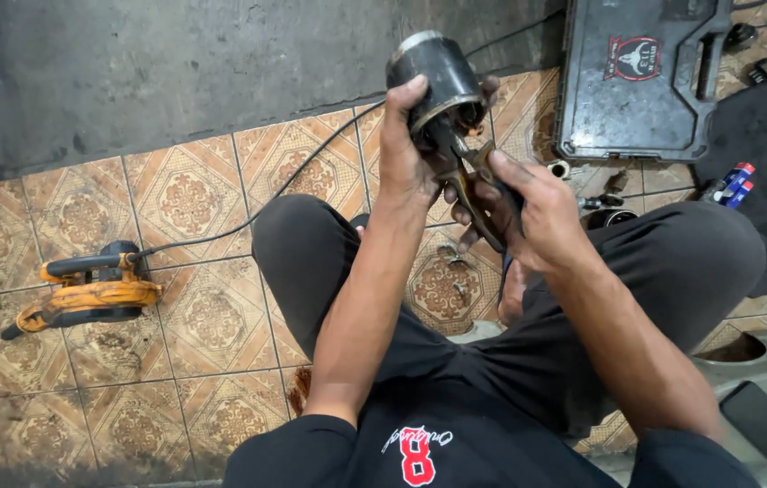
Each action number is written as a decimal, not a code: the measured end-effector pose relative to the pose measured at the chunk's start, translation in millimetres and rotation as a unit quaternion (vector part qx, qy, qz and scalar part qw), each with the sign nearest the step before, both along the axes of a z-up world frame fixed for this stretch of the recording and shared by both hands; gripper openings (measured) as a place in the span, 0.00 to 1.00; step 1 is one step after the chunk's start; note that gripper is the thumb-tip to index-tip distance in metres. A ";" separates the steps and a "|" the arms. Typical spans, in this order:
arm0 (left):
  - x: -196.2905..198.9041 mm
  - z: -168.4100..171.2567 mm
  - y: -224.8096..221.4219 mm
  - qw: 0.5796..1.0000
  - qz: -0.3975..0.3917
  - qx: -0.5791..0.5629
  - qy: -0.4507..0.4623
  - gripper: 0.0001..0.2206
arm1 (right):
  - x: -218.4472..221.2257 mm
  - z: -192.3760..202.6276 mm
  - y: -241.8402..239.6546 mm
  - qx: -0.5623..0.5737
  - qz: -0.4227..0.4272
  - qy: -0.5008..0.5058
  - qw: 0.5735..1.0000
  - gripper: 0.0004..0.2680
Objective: Removing and organizing copper wire windings from an electric motor stator using pliers.
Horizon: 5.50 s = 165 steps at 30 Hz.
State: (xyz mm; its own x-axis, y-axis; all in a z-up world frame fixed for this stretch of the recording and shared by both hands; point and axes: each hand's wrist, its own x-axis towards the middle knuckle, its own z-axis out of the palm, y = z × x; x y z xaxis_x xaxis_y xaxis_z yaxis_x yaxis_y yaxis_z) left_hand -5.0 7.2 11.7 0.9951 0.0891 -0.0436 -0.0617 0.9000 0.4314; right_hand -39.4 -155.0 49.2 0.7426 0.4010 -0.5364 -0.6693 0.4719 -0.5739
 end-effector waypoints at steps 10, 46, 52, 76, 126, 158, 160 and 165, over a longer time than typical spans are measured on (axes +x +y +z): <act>5.9 -9.9 -9.1 0.989 -0.023 -0.119 -0.087 0.28 | 8.9 14.7 13.4 0.087 -0.001 0.054 0.995 0.09; -63.8 -2.4 12.4 0.703 0.005 0.705 -0.089 0.55 | 4.8 38.7 -47.2 -0.464 0.276 -0.503 0.675 0.10; -61.9 -17.6 13.5 0.687 -0.013 0.721 -0.091 0.58 | 3.7 34.7 -43.5 -0.494 0.290 -0.474 0.668 0.10; -60.0 -33.8 15.0 0.607 0.006 0.787 -0.111 0.65 | 2.0 29.4 -43.6 -0.495 0.297 -0.454 0.679 0.09; -42.5 -65.1 -8.4 0.516 0.172 0.802 -0.249 0.35 | -32.7 74.7 -70.9 -0.255 0.126 -0.367 0.886 0.12; -40.2 -46.5 -11.8 0.665 0.084 0.733 -0.120 0.55 | -19.1 40.1 -106.8 -0.340 0.027 -0.336 0.878 0.12; -42.5 -30.1 -6.3 0.684 0.073 0.718 -0.104 0.56 | -12.0 44.7 -102.8 -0.332 0.066 -0.372 0.864 0.17; -48.8 -16.4 2.1 0.675 0.068 0.731 -0.074 0.55 | -7.8 46.3 -92.6 -0.407 0.211 -0.420 0.783 0.06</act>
